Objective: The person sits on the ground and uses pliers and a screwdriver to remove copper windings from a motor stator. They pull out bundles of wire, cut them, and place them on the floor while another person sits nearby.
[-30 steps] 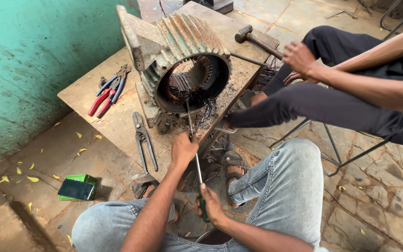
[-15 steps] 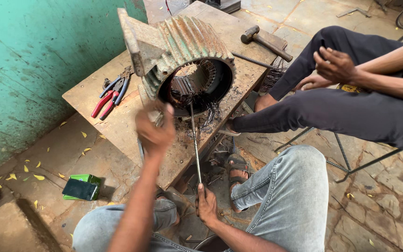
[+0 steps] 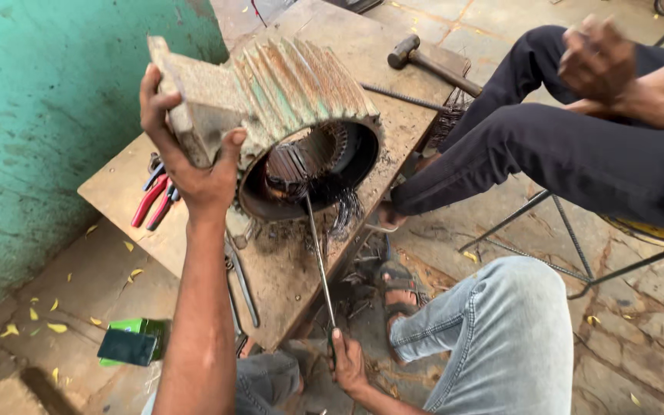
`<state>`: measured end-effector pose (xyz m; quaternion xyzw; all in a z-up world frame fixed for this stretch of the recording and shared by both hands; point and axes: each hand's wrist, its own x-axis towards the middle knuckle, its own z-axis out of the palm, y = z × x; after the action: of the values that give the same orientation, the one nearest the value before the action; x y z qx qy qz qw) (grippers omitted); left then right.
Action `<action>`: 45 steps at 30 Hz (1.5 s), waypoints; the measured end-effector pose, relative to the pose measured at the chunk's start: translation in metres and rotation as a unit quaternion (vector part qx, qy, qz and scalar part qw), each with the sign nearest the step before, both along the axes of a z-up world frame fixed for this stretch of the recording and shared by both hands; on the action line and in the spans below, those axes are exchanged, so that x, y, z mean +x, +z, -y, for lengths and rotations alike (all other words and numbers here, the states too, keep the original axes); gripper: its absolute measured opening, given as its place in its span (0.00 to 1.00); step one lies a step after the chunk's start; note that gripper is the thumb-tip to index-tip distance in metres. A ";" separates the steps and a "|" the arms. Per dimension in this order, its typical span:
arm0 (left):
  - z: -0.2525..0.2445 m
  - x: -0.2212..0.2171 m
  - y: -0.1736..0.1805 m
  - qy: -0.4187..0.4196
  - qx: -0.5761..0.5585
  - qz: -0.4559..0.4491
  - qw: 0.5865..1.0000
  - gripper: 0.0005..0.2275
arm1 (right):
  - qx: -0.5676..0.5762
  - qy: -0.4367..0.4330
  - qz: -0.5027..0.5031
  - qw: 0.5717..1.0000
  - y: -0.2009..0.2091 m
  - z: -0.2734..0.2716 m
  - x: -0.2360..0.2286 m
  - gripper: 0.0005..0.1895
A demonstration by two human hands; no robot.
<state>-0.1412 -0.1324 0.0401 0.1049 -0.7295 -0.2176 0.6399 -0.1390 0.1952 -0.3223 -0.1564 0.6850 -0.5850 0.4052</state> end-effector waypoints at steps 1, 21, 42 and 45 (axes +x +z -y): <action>0.000 -0.001 -0.003 -0.001 0.009 -0.009 1.000 0.29 | 0.002 -0.008 -0.097 0.995 -0.008 0.005 -0.007 0.37; 0.006 -0.012 -0.013 0.005 0.028 -0.050 0.998 0.18 | 0.080 0.029 -0.379 0.922 -0.034 0.006 -0.087 0.27; 0.016 0.005 -0.016 -0.031 0.010 -0.016 0.999 0.21 | -0.077 0.120 0.420 0.896 0.072 0.013 0.046 0.38; 0.015 0.004 -0.018 -0.026 0.016 -0.017 0.999 0.21 | -0.121 0.144 0.276 0.943 0.064 0.018 0.042 0.37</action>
<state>-0.1369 -0.1478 0.0220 0.0926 -0.7171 -0.2480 0.6447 -0.0968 0.1768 -0.2580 -0.1338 0.4409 -0.6186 0.6364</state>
